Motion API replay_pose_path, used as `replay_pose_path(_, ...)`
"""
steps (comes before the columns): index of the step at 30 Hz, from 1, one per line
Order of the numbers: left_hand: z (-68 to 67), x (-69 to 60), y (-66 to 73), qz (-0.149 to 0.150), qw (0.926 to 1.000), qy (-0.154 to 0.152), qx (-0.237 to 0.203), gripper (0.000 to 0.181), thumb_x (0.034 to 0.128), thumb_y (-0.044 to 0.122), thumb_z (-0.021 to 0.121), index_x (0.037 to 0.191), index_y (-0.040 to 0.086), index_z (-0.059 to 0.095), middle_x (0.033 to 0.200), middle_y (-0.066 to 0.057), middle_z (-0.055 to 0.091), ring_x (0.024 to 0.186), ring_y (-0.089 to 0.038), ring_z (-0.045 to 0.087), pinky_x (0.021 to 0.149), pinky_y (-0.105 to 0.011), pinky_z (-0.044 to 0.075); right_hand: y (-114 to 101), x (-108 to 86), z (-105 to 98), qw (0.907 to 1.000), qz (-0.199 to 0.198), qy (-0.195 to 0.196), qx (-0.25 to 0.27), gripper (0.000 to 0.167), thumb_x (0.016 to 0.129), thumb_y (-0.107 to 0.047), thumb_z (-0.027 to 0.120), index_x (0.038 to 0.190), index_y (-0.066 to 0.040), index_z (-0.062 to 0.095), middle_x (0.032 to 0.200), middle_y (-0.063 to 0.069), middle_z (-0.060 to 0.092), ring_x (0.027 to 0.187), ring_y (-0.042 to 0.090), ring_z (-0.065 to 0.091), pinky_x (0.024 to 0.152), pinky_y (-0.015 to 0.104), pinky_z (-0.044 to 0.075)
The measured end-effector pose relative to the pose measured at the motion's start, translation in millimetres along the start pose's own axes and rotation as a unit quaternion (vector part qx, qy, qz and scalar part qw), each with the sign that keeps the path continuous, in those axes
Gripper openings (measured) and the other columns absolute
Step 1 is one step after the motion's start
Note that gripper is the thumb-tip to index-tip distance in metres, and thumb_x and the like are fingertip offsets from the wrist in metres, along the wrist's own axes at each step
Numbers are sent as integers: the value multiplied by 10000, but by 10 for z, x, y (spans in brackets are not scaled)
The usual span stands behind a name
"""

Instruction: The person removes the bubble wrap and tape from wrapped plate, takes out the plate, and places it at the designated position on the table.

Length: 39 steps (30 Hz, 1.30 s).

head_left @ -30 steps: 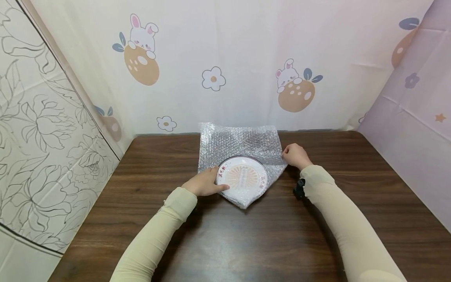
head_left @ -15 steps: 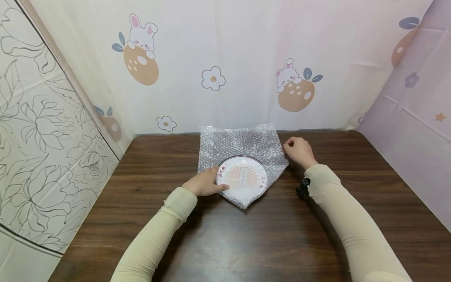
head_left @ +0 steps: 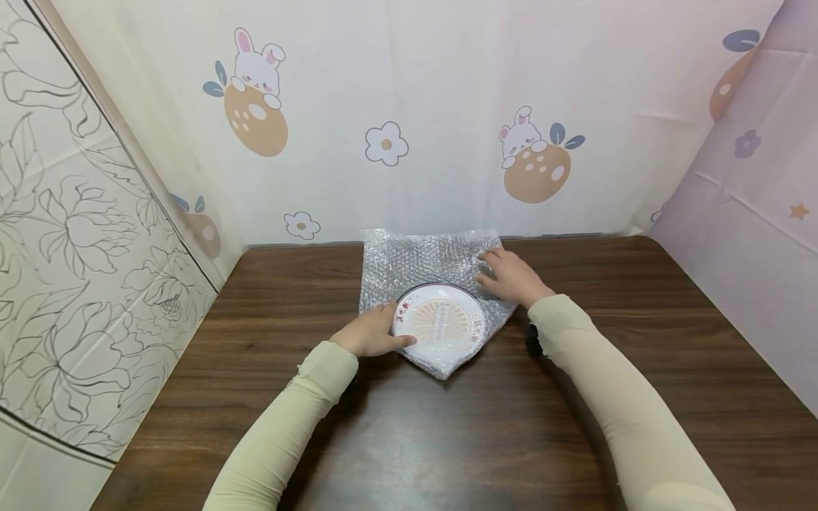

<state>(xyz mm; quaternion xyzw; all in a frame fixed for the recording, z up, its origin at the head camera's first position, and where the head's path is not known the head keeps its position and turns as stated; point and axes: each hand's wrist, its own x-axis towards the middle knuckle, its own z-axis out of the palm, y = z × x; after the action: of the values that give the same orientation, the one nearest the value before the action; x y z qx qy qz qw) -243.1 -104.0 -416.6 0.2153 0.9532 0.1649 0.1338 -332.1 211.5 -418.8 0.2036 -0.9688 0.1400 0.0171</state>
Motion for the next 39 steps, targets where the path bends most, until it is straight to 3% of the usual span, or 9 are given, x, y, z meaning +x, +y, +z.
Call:
replay_pose_path(7,-3,0,3,15,10000,27,-25,923,900,558,609,1524,-31,270,1535,-209,386,1426,-345,374,1173,-436,333,-19,57,52,9968,-20,-787,-140,650,993,-369,547,1507,-21,355,1587,260,237,1467,482,172,1181,606,204)
replay_pose_path(12,-2,4,1,10,10000,12,-52,922,900,560,607,1525,-28,271,1538,-210,380,1432,-345,364,1176,-437,328,-5,79,68,9928,97,-1141,-340,680,991,-390,531,1531,-41,309,1598,243,222,1458,512,147,1173,622,206)
replay_pose_path(21,-13,-2,12,34,10000,5,-64,913,907,553,603,1528,-25,265,1537,-207,382,1426,-342,375,1168,-439,339,-8,120,51,9874,207,-1563,-141,660,1005,-375,502,1539,-49,293,1610,232,188,1469,484,154,1183,608,194)
replay_pose_path(27,-20,-9,18,44,10000,1,-3,912,915,554,588,1527,-36,256,1540,-215,374,1432,-346,365,1175,-436,329,3,103,39,9900,143,-1406,20,622,1005,-349,506,1518,-38,342,1583,245,263,1452,466,239,1170,603,237)
replay_pose_path(33,-10,-10,16,2,10000,-14,-3,909,924,565,567,1532,-30,245,1550,-212,358,1441,-348,347,1179,-439,323,-54,55,-46,9953,62,-801,546,530,1008,-271,515,1459,-5,432,1469,225,470,1357,423,434,1104,577,366)
replay_pose_path(39,-3,-19,13,-5,10000,-6,50,906,931,559,557,1530,-43,239,1553,-213,352,1446,-343,340,1184,-433,315,-227,23,-146,9947,-133,-410,929,477,1007,-261,521,1425,-34,493,1425,191,531,1261,381,545,1043,550,441)
